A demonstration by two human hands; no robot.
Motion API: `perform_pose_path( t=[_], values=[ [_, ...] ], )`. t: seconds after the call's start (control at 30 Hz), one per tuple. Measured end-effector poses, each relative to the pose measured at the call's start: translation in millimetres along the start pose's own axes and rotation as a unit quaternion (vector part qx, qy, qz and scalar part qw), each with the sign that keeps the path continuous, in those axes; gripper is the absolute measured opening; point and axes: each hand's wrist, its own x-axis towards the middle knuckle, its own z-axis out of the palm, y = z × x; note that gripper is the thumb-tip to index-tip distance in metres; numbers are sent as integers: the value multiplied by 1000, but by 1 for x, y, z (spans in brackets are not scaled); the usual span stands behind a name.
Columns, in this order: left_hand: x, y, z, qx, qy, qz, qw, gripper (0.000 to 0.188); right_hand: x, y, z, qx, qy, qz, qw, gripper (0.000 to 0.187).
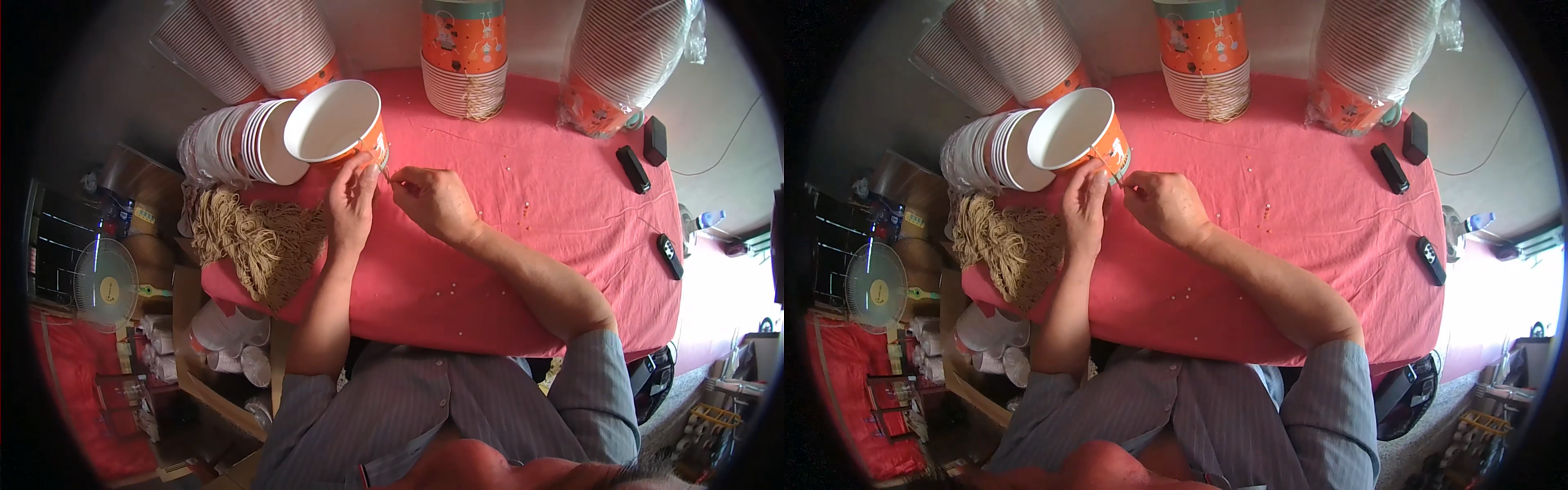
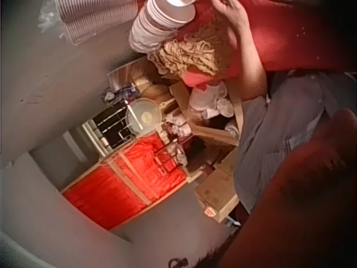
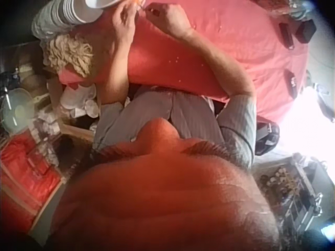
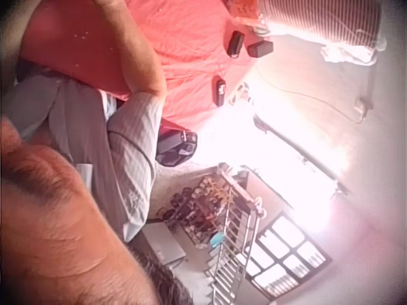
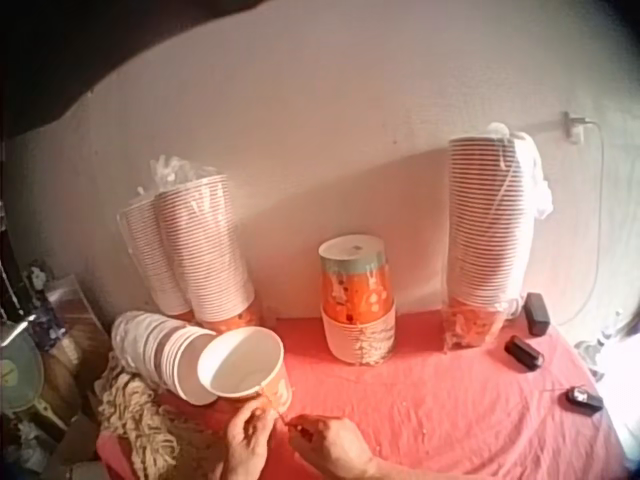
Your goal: Threading and tying strings onto paper buckets.
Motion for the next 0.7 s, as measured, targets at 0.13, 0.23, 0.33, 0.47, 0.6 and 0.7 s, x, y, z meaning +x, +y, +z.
perform_pose_path(
  t=[0.13,0.23,0.33,0.47,0.6,0.7],
  values=[
    [5,14,1,-17,-8,-26,999,22,1,-5,-3,6,-16,13,1000,21],
    [14,42,-1,12,-68,-89,994,19,0,-3,-6,18,-8,11,1000,22],
    [18,50,-4,137,-85,75,984,19,3,-3,-7,23,-22,13,999,21],
    [14,67,2,106,-93,56,989,17,5,0,-9,30,-13,28,999,20],
    [9,60,0,6,-92,-52,994,19,7,-1,-11,54,-34,47,997,24],
    [5,48,2,-7,-70,-51,996,20,6,-2,-14,73,-43,63,994,26]
  ],
)
